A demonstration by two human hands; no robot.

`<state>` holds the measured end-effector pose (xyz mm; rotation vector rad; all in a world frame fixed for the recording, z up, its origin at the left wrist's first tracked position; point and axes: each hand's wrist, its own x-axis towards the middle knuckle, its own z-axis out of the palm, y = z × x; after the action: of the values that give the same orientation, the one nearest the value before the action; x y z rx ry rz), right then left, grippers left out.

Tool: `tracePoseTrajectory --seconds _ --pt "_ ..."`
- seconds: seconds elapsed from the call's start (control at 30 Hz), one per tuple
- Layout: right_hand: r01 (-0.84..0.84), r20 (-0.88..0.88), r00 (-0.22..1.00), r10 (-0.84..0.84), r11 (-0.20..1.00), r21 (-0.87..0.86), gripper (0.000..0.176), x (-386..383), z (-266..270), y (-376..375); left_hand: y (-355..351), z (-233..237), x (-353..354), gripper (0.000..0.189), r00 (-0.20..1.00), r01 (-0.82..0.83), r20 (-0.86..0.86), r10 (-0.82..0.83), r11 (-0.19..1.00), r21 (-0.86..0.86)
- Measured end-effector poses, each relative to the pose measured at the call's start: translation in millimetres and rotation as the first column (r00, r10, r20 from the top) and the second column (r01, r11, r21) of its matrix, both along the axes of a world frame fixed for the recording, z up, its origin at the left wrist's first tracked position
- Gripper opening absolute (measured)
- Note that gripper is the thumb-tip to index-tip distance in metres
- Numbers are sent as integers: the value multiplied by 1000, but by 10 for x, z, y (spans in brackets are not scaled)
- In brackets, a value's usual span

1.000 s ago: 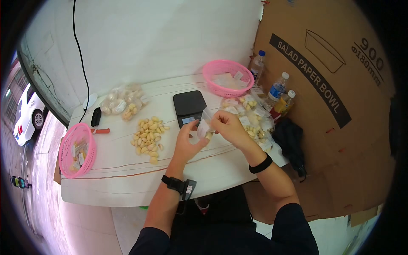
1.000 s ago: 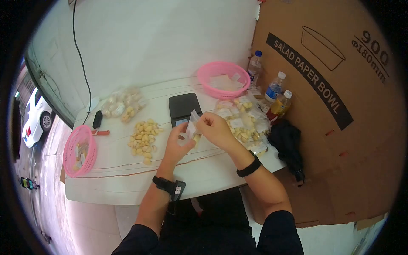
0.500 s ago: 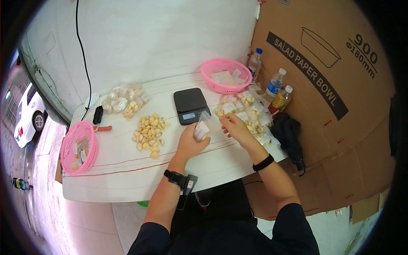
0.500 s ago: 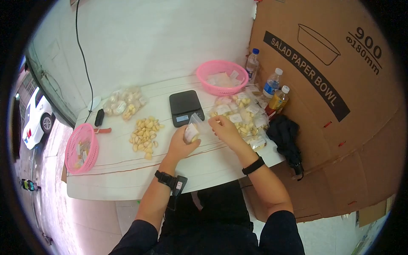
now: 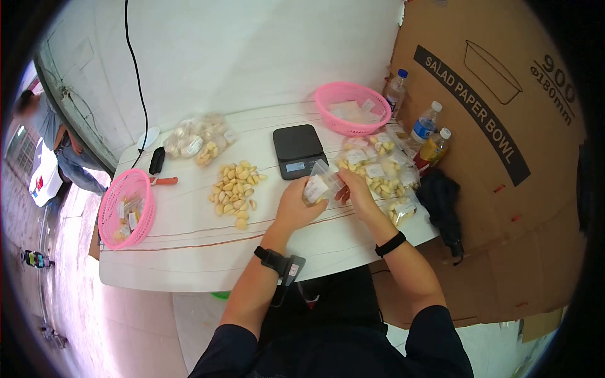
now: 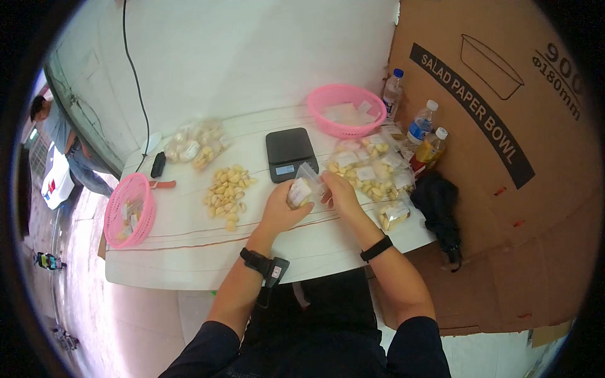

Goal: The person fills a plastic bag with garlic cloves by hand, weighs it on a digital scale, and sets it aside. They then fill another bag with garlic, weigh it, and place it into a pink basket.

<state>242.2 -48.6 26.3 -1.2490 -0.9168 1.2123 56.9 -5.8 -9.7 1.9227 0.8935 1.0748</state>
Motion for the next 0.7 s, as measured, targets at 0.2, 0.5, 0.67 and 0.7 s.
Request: tracePoseTrajectory --seconds 0.2,0.5,0.67,0.7 --pt "-109 274 961 45 969 222 25 -91 47 4 -19 56 -23 63 994 -11 -105 23 993 118" --pt "53 144 987 -76 986 160 16 -112 -56 51 -18 56 14 59 995 -69 -52 80 979 192" --pt "281 293 907 -302 953 112 19 62 -368 240 -6 53 -10 55 993 -119 2 121 976 184" --pt "254 285 918 -275 961 110 19 89 -407 234 -6 71 -18 55 989 -146 -7 150 972 186"
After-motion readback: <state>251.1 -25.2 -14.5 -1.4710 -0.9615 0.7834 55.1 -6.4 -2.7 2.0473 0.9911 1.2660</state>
